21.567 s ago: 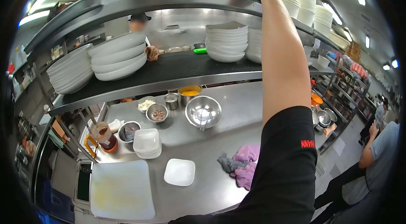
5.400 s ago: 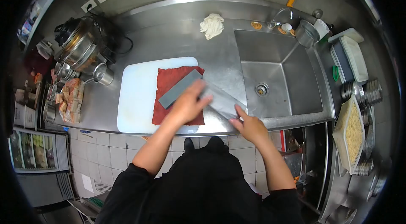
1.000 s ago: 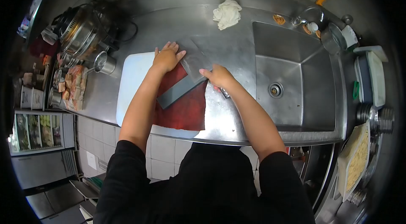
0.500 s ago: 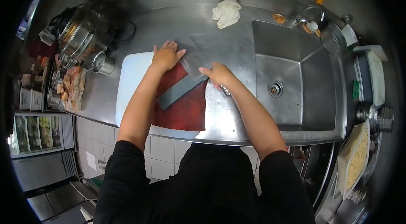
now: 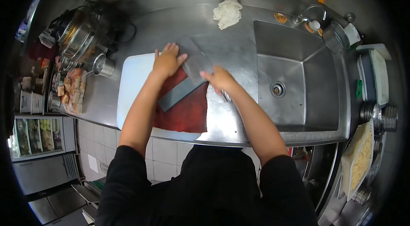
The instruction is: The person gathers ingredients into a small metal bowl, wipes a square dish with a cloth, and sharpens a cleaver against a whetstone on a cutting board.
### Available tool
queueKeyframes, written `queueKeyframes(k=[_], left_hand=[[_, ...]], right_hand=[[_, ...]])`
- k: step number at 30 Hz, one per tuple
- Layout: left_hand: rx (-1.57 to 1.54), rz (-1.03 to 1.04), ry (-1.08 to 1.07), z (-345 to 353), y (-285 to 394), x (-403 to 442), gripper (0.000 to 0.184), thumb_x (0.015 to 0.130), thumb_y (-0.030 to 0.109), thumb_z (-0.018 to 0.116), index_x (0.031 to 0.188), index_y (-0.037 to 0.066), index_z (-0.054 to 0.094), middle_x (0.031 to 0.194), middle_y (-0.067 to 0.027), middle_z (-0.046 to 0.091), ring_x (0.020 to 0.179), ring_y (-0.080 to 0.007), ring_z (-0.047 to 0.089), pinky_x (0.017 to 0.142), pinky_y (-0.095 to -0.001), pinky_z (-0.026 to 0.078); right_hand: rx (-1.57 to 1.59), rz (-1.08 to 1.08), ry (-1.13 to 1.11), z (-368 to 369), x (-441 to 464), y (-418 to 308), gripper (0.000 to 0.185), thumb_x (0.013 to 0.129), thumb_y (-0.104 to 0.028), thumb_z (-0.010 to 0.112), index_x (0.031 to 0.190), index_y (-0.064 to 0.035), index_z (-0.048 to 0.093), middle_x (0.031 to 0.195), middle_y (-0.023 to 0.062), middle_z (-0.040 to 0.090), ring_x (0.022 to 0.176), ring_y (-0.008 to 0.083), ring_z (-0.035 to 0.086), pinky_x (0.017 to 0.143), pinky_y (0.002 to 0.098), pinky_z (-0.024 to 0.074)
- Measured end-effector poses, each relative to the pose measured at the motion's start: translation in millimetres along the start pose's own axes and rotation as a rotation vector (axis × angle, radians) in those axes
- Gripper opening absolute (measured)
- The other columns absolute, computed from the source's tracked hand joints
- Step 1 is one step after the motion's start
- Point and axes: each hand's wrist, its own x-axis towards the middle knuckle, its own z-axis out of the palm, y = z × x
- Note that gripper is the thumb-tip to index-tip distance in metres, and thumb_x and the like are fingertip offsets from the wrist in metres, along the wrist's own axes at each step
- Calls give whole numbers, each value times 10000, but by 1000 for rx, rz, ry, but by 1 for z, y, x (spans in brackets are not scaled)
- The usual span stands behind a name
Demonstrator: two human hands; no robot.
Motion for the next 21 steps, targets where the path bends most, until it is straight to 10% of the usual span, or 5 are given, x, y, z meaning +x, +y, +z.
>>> queueKeyframes(k=[7, 8, 10, 17, 21], left_hand=[[122, 89, 58, 21, 45, -111, 749, 980, 568, 487, 1453, -13, 477, 1555, -151, 432, 1497, -267, 305, 1199, -625, 137], [106, 50, 38, 17, 35, -81, 739, 988, 561, 475, 1450, -16, 475, 1555, -156, 430, 1498, -274, 301, 1196, -626, 148], [42, -24, 11, 6, 11, -15, 716, 1002, 545, 454, 1444, -18, 476, 1550, -161, 434, 1492, -286, 308, 1190, -625, 172], [130, 70, -11, 7, 40, -86, 718, 999, 555, 454, 1444, -8, 471, 1552, -153, 435, 1496, -285, 305, 1208, -587, 158], [158, 67, -13, 10, 53, -116, 747, 990, 561, 475, 1473, -8, 447, 1561, -146, 424, 1502, -273, 298, 1211, -592, 147]], right_hand=[[-150, 162, -71, 16, -95, 36, 579, 934, -482, 634, 1259, -3, 616, 838, 153, 709, 552, 192, 648, 555, 343, 521], [-169, -180, 127, 25, -52, 65, 567, 934, -495, 635, 1209, 1, 627, 739, 149, 682, 493, 192, 619, 515, 340, 505], [-41, -10, -13, 0, -9, 2, 538, 939, -530, 637, 1022, 1, 610, 542, 82, 553, 412, 190, 557, 419, 356, 450], [-186, -341, 143, 29, -52, 89, 556, 959, -478, 625, 1229, 6, 592, 721, 129, 662, 471, 193, 586, 502, 352, 507], [-141, 147, -81, 18, -100, 44, 577, 936, -488, 622, 1268, -17, 627, 819, 151, 705, 546, 201, 640, 565, 358, 529]])
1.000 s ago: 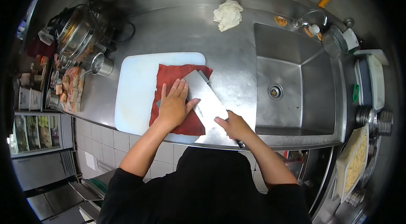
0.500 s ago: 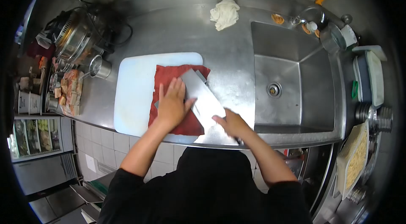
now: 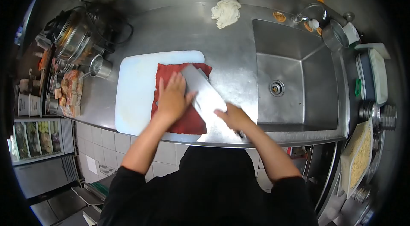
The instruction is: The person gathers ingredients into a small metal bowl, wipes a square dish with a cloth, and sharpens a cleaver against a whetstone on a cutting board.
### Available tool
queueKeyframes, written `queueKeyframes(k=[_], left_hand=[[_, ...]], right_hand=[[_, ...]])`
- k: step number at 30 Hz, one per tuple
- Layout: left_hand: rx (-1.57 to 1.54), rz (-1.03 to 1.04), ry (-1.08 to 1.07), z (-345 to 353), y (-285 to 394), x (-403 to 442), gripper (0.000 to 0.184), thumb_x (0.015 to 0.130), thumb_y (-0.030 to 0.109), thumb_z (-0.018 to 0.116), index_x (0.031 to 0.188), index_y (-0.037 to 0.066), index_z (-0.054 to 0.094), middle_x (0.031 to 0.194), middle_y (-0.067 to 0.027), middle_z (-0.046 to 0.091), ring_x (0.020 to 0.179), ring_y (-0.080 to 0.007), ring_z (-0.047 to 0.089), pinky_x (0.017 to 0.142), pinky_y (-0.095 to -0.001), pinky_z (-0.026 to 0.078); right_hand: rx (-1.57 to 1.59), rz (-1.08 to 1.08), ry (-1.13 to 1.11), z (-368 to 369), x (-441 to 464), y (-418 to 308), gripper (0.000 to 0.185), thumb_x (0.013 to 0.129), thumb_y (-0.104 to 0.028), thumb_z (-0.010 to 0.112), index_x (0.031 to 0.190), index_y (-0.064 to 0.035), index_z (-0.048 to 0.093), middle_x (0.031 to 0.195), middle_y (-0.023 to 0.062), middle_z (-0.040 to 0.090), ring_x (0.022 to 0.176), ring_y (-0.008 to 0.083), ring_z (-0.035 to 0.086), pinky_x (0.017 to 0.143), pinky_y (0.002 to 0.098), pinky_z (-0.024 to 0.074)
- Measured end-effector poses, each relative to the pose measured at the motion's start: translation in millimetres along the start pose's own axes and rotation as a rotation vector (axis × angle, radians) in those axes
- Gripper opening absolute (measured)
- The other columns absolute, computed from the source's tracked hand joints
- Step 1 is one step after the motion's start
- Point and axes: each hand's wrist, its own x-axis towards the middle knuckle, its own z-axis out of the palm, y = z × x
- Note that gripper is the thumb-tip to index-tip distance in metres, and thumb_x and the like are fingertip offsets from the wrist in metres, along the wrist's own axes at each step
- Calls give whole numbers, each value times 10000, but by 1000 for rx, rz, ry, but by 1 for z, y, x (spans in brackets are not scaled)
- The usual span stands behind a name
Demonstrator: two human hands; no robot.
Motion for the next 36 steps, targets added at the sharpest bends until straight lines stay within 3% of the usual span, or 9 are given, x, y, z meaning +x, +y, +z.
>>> queueKeyframes(k=[1, 4, 14, 17, 22, 25, 28, 32, 36], left_hand=[[-33, -24, -18, -2, -12, 29, 733, 998, 555, 458, 1460, -15, 459, 1562, -151, 418, 1500, -275, 297, 1206, -604, 153], [-171, -111, -24, -6, -59, 115, 694, 1002, 538, 463, 1468, 23, 445, 1566, -147, 412, 1497, -300, 299, 1202, -603, 169], [-22, 22, -9, -1, -3, -1, 763, 990, 562, 468, 1481, -20, 427, 1570, -161, 405, 1505, -285, 291, 1210, -587, 152], [-96, -73, -26, -2, -45, 95, 725, 1005, 555, 440, 1481, 9, 424, 1570, -153, 405, 1502, -289, 292, 1201, -595, 176], [-114, -68, -16, -4, -46, 104, 691, 1014, 530, 438, 1471, 12, 436, 1569, -154, 405, 1496, -292, 302, 1196, -597, 181], [3, 35, 56, 7, -5, 8, 751, 973, 532, 525, 1467, -27, 440, 1563, -163, 412, 1492, -301, 311, 1204, -597, 159], [-34, 16, -1, 1, -1, -3, 752, 985, 537, 503, 1492, -11, 414, 1573, -153, 401, 1502, -295, 291, 1206, -595, 164], [-167, -90, -14, -6, -56, 111, 700, 1005, 537, 454, 1480, 22, 429, 1573, -148, 402, 1494, -301, 303, 1197, -601, 189], [-103, -65, -5, -4, -47, 104, 692, 1008, 525, 453, 1483, 22, 429, 1574, -146, 403, 1491, -296, 310, 1196, -594, 194]], right_hand=[[-65, -358, 242, 7, 48, 21, 579, 938, -517, 617, 1198, -1, 641, 736, 131, 687, 505, 193, 623, 560, 365, 527], [105, -170, 112, -36, 103, -60, 590, 944, -570, 616, 926, 19, 589, 527, 79, 550, 394, 193, 543, 399, 359, 449], [50, -3, -17, 4, -5, -6, 602, 930, -511, 622, 1295, -33, 603, 820, 140, 703, 527, 212, 635, 562, 365, 527], [62, -150, 60, -27, 85, -40, 609, 912, -572, 642, 1041, 22, 604, 568, 89, 599, 464, 203, 612, 467, 374, 490], [113, -167, 81, -29, 93, -39, 571, 944, -552, 620, 990, 16, 594, 569, 92, 586, 422, 203, 563, 411, 365, 461], [-8, -106, 39, 3, 8, 3, 575, 940, -471, 623, 1279, -7, 600, 814, 137, 704, 560, 215, 655, 627, 378, 549], [31, 35, -50, -2, -10, -11, 568, 936, -473, 618, 1309, -44, 601, 859, 146, 721, 648, 250, 691, 690, 388, 555], [114, -160, 104, -37, 94, -62, 584, 936, -569, 619, 942, 13, 567, 541, 76, 549, 379, 187, 526, 392, 352, 433], [198, -165, 72, -27, 81, -47, 516, 941, -511, 640, 971, 0, 569, 537, 54, 531, 392, 176, 520, 396, 345, 437]])
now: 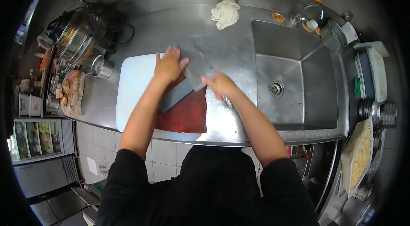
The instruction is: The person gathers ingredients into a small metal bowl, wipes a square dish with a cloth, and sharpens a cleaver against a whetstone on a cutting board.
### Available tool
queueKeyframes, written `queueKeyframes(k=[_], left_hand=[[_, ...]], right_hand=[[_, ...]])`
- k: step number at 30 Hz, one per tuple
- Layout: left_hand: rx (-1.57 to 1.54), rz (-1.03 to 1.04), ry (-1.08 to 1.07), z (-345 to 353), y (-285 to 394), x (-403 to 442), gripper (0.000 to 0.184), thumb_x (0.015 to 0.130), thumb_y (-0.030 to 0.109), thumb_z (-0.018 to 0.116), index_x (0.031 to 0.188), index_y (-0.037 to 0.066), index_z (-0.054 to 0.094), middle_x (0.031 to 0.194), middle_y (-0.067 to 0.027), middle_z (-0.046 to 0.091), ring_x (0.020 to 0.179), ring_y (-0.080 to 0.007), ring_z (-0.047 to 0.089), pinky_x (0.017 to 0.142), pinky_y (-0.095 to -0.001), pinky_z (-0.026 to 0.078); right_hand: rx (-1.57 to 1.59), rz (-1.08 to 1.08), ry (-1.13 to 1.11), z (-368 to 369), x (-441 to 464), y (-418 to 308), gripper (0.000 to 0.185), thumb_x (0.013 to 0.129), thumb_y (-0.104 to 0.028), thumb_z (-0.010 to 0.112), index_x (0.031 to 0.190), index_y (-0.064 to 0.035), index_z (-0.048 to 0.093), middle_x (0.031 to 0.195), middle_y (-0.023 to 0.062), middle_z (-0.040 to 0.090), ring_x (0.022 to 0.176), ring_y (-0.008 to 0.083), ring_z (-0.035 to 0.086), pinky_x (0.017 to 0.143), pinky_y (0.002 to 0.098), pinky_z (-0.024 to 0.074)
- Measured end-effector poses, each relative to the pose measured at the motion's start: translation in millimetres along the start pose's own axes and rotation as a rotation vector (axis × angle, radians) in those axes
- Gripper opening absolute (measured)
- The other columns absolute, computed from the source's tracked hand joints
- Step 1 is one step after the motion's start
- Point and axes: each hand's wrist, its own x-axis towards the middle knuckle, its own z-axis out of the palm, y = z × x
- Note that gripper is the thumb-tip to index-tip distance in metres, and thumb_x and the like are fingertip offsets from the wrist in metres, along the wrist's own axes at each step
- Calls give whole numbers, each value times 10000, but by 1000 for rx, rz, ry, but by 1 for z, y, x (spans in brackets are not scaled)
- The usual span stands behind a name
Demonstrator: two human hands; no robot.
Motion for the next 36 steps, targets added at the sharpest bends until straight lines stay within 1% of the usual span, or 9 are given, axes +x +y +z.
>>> queueKeyframes(k=[3, 10, 16, 18, 22, 30, 32, 35, 36], left_hand=[[129, 110, 78, 17, 35, -101, 762, 974, 557, 498, 1477, -12, 433, 1560, -160, 422, 1496, -293, 306, 1201, -598, 169], [-61, -36, -36, -2, -9, 15, 729, 1010, 553, 425, 1495, 10, 405, 1585, -157, 382, 1510, -291, 274, 1204, -601, 162], [132, 75, 56, 23, 24, -79, 714, 1005, 541, 447, 1482, 11, 440, 1596, -125, 375, 1512, -251, 275, 1210, -622, 109], [96, 91, 23, 17, 45, -124, 727, 982, 555, 481, 1450, -1, 485, 1580, -134, 399, 1494, -262, 307, 1209, -616, 108], [48, -9, -41, -2, 14, -32, 695, 1003, 526, 465, 1465, 6, 461, 1581, -142, 393, 1504, -266, 290, 1193, -633, 160], [110, 108, 101, 21, 33, -86, 712, 982, 525, 507, 1468, 8, 457, 1567, -124, 422, 1495, -267, 315, 1202, -601, 173], [61, 138, 24, 12, 52, -130, 711, 970, 528, 537, 1439, -5, 497, 1559, -141, 429, 1491, -267, 323, 1208, -591, 161], [59, 46, 10, 6, 32, -72, 690, 1005, 523, 469, 1457, 2, 464, 1569, -146, 412, 1502, -278, 296, 1196, -616, 167], [28, -14, -37, -8, 23, -42, 675, 1003, 511, 489, 1453, 9, 460, 1573, -142, 408, 1503, -290, 294, 1199, -602, 180]], right_hand=[[-152, 80, -43, 19, -82, 47, 586, 934, -470, 636, 1323, -34, 592, 800, 153, 700, 542, 201, 639, 578, 360, 537], [-120, -16, 47, -6, 16, -19, 544, 949, -550, 615, 902, -8, 587, 548, 82, 575, 391, 192, 553, 412, 367, 446], [-247, -270, 177, 30, -47, 78, 593, 928, -496, 656, 1172, 43, 614, 710, 139, 664, 502, 213, 625, 525, 365, 520], [-68, 222, -105, 23, -115, 29, 583, 924, -486, 654, 1231, 9, 640, 837, 159, 713, 657, 238, 694, 680, 383, 556], [-107, 6, -34, 9, -23, 10, 540, 937, -524, 631, 1078, -4, 647, 605, 100, 600, 437, 185, 580, 412, 348, 451], [-203, -127, 126, 27, -66, 73, 571, 945, -448, 644, 1287, 5, 583, 738, 130, 667, 444, 163, 579, 467, 330, 495], [-57, 194, -67, 20, -127, 36, 605, 942, -439, 639, 1377, -26, 553, 809, 151, 710, 483, 180, 618, 531, 337, 525], [-248, -223, 144, 23, -40, 76, 519, 952, -462, 623, 1231, -24, 619, 704, 108, 675, 447, 187, 594, 509, 349, 509], [-160, 39, -59, 2, -32, 11, 504, 954, -488, 614, 1124, -14, 631, 608, 81, 623, 436, 188, 587, 463, 349, 481]])
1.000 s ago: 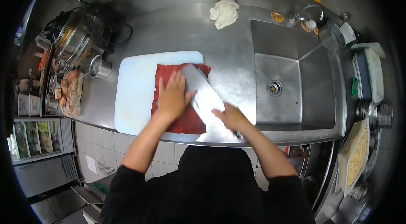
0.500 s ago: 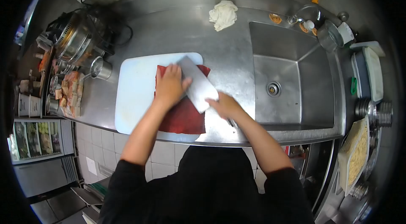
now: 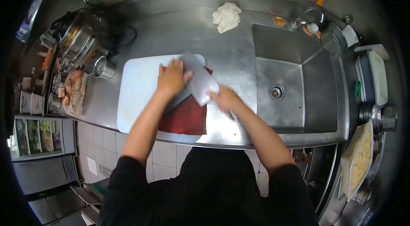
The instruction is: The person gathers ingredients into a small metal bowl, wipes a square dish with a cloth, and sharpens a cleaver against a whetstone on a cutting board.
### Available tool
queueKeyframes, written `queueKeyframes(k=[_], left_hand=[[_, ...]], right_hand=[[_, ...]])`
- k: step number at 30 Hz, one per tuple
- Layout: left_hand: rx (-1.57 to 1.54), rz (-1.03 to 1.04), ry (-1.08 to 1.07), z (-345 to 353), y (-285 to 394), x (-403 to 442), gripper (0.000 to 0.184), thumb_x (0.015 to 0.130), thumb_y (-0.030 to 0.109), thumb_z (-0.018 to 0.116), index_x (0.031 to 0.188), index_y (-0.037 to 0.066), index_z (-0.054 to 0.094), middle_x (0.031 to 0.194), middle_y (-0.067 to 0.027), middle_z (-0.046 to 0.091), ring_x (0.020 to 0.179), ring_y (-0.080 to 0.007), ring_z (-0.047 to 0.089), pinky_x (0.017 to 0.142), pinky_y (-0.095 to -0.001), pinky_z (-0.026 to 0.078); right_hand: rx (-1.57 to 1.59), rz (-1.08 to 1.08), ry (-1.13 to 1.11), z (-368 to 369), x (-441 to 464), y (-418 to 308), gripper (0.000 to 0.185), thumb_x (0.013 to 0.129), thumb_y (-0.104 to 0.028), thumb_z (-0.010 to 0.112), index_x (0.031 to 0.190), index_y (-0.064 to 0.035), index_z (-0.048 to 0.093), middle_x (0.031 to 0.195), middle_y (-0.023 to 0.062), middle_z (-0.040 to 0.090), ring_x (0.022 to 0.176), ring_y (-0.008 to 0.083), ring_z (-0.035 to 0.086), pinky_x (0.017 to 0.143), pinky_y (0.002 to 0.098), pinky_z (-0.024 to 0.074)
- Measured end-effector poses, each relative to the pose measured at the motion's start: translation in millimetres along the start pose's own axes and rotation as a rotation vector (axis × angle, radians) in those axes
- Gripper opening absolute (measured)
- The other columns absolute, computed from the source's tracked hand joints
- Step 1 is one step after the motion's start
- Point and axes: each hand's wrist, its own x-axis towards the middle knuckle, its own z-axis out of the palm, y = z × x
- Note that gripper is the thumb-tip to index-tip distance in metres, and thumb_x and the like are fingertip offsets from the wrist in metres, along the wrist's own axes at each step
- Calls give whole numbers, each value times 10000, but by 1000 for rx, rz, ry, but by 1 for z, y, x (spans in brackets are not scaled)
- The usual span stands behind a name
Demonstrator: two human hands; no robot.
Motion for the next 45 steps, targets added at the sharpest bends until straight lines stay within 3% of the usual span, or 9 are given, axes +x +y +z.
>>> queueKeyframes(k=[4, 8, 11, 15, 18, 27, 30, 38, 45], left_hand=[[-70, 18, 28, 5, -21, 40, 648, 1010, 503, 467, 1451, 28, 454, 1569, -148, 408, 1495, -300, 305, 1193, -604, 187], [112, 101, 117, 29, 20, -58, 726, 981, 511, 513, 1504, 16, 417, 1557, -142, 434, 1489, -277, 328, 1204, -592, 168], [26, 93, 61, 28, 31, -89, 743, 969, 524, 544, 1487, 5, 429, 1547, -165, 437, 1500, -275, 306, 1199, -603, 175], [-9, -13, 25, 6, -16, 34, 707, 1003, 534, 466, 1479, 14, 423, 1565, -155, 409, 1500, -292, 296, 1190, -617, 192], [-16, 7, 60, 17, -29, 53, 694, 1008, 531, 451, 1479, 21, 422, 1572, -144, 402, 1496, -293, 300, 1188, -617, 193], [25, 99, 70, 22, 16, -55, 730, 980, 528, 510, 1468, -12, 446, 1563, -162, 413, 1506, -289, 285, 1214, -585, 146], [-75, 33, 57, 10, -24, 38, 696, 996, 516, 482, 1473, 11, 436, 1570, -159, 404, 1500, -295, 291, 1210, -578, 171], [142, 183, 27, 23, 36, -92, 721, 988, 533, 488, 1476, 3, 449, 1566, -142, 416, 1501, -258, 301, 1210, -593, 152], [-13, 33, -17, 4, -14, 29, 710, 1023, 539, 408, 1496, 9, 415, 1589, -128, 389, 1511, -260, 279, 1203, -612, 166]], right_hand=[[114, 33, 128, -11, 28, -28, 469, 955, -470, 633, 992, -4, 598, 531, 40, 527, 398, 173, 529, 409, 353, 444], [14, -247, 146, 38, -34, 76, 589, 940, -467, 639, 1256, 28, 585, 759, 147, 682, 484, 197, 610, 532, 353, 520], [-7, 95, 5, 32, -75, 55, 575, 933, -466, 631, 1291, -17, 611, 927, 174, 723, 672, 243, 697, 718, 386, 556], [51, -81, 99, -6, 28, -7, 543, 933, -541, 634, 891, -1, 605, 532, 91, 569, 388, 201, 555, 420, 364, 455], [118, 13, 97, -11, 48, -23, 568, 935, -563, 630, 922, 3, 580, 546, 84, 568, 393, 198, 545, 408, 365, 444], [-16, 17, 58, 27, -40, 44, 641, 910, -516, 648, 1284, 3, 609, 1001, 189, 727, 731, 264, 705, 790, 381, 556], [45, -52, 70, -9, 30, -14, 539, 944, -534, 622, 995, 2, 600, 580, 79, 586, 426, 176, 564, 416, 359, 444], [19, 41, 45, 28, -96, 51, 590, 934, -478, 634, 1287, -6, 596, 835, 142, 716, 601, 215, 664, 642, 372, 539], [72, -12, 84, -11, 18, -17, 564, 949, -515, 624, 1035, 41, 582, 590, 98, 590, 413, 196, 559, 404, 343, 442]])
